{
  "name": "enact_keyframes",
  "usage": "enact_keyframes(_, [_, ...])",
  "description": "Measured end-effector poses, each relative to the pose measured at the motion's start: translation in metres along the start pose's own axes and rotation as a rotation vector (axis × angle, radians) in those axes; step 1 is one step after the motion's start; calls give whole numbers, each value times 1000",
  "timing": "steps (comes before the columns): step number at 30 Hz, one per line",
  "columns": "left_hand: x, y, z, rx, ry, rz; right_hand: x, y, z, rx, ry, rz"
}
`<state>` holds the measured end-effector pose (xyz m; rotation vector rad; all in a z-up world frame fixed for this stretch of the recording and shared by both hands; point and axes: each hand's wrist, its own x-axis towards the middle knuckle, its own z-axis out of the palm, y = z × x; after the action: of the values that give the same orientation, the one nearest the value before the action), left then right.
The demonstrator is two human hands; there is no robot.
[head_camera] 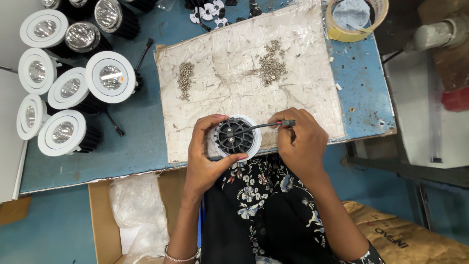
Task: The person assembles LED light fixtures by placing components together and using a power screwdriver to secure them with screws.
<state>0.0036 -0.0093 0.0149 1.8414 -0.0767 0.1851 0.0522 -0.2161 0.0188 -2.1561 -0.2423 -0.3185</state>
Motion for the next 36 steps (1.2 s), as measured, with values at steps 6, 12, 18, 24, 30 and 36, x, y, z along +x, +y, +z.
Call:
enact_keyframes(6, [6,12,-7,62,-96,-41,1,-1,1,-32,-26,41])
enact_keyframes(12, [10,15,-14,83,-169,4,3,-1,1,12,-30,-25])
enact_keyframes(18, [9,18,-13,-104,-191,-82,3,-2,1,22,-37,-27])
enact_keyframes(24, [7,11,-12,-75,-151,-50,2,-3,2,11,-26,-35])
enact_keyframes(30, [6,14,-15,10,-148,-41,1,-2,4,-4,-17,-40])
enact_keyframes(36, [7,13,-14,-21,-148,-48,1,-2,5,26,-8,-37])
